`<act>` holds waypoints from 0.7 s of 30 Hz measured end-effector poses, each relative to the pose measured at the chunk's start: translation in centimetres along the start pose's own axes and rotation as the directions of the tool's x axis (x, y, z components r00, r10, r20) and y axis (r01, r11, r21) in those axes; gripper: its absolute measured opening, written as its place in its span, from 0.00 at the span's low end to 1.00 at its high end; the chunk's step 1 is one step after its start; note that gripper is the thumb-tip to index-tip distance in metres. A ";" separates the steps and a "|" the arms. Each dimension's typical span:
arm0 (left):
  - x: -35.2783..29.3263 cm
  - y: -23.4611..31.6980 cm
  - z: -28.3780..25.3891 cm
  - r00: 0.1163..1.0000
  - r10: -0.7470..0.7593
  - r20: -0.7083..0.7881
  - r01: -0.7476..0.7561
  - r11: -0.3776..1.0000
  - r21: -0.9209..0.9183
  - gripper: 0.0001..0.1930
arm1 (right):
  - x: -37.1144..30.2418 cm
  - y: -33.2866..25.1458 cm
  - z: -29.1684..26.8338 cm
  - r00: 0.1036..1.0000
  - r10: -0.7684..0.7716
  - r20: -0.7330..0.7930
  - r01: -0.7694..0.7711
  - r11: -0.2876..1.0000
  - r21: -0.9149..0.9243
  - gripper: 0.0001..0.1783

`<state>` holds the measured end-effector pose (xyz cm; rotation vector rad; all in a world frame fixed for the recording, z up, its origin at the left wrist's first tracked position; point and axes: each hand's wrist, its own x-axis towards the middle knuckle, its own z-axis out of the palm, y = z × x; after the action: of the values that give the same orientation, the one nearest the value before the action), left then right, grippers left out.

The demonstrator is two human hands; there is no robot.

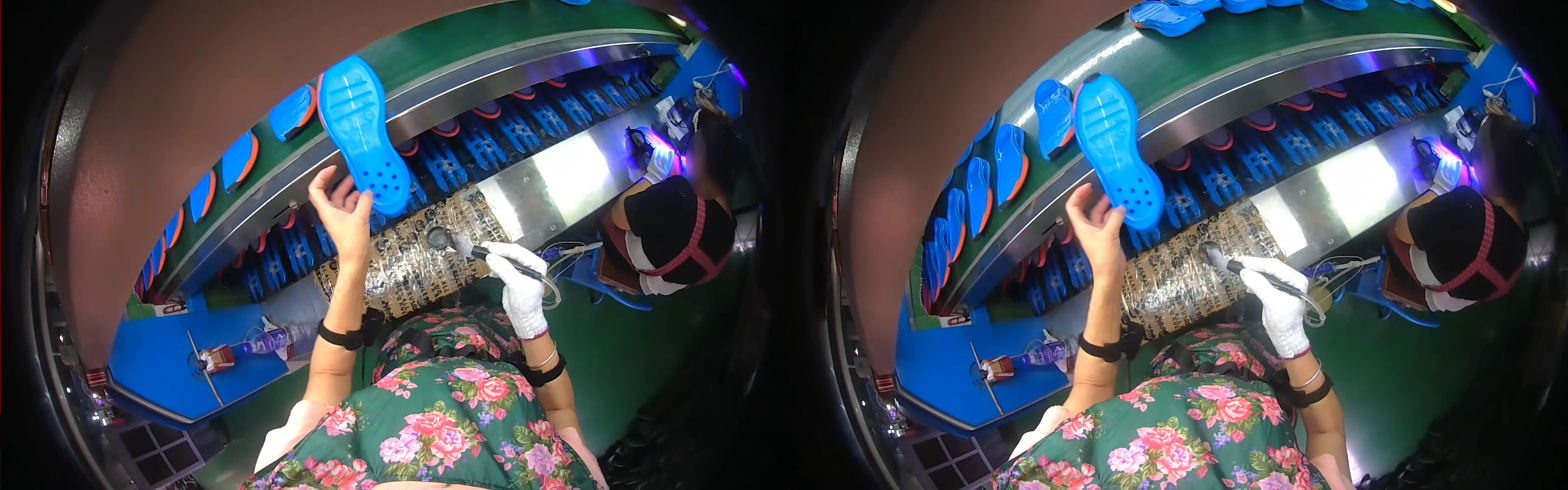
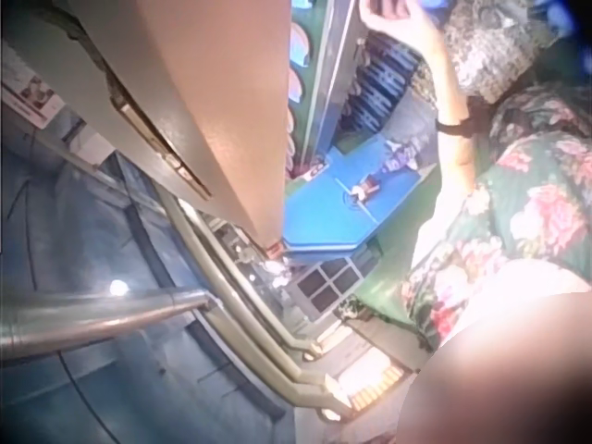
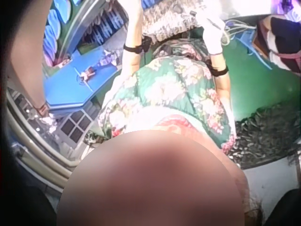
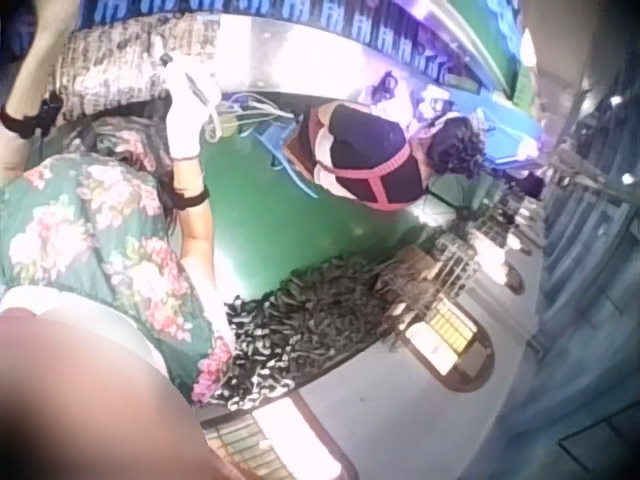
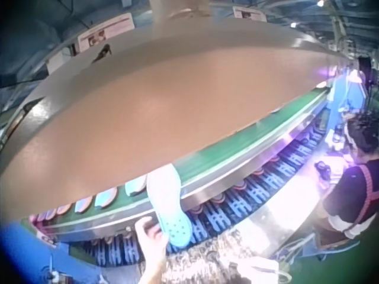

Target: Applying liquid or adhesive to shoe soles using a brush on an assembly line.

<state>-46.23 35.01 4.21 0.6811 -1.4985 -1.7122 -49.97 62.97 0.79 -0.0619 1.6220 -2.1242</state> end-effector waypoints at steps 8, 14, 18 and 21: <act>0.3 -0.5 -0.3 0.912 -0.319 0.258 0.340 0.940 -0.040 0.37 | 0.3 -4.7 1.8 0.995 -0.099 -0.003 0.094 0.936 0.339 0.11; -2.2 -2.4 -0.2 0.740 -0.445 0.505 0.617 0.748 -0.244 0.36 | 1.0 -7.6 4.0 0.973 -0.195 0.119 0.177 0.973 0.146 0.11; -5.2 -0.2 2.4 0.677 -0.347 0.649 0.641 0.711 -0.288 0.47 | 2.3 -8.3 4.6 0.842 -0.475 0.256 0.521 0.839 -0.157 0.13; -6.4 -2.5 1.1 0.617 -0.360 0.700 0.760 0.504 -0.410 0.48 | 2.6 -9.3 4.9 0.811 -0.512 0.283 0.572 0.796 -0.200 0.12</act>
<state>-43.89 40.90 1.43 0.3059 -0.7799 -2.9956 -53.84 59.39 10.19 -0.9302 1.9157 -2.1535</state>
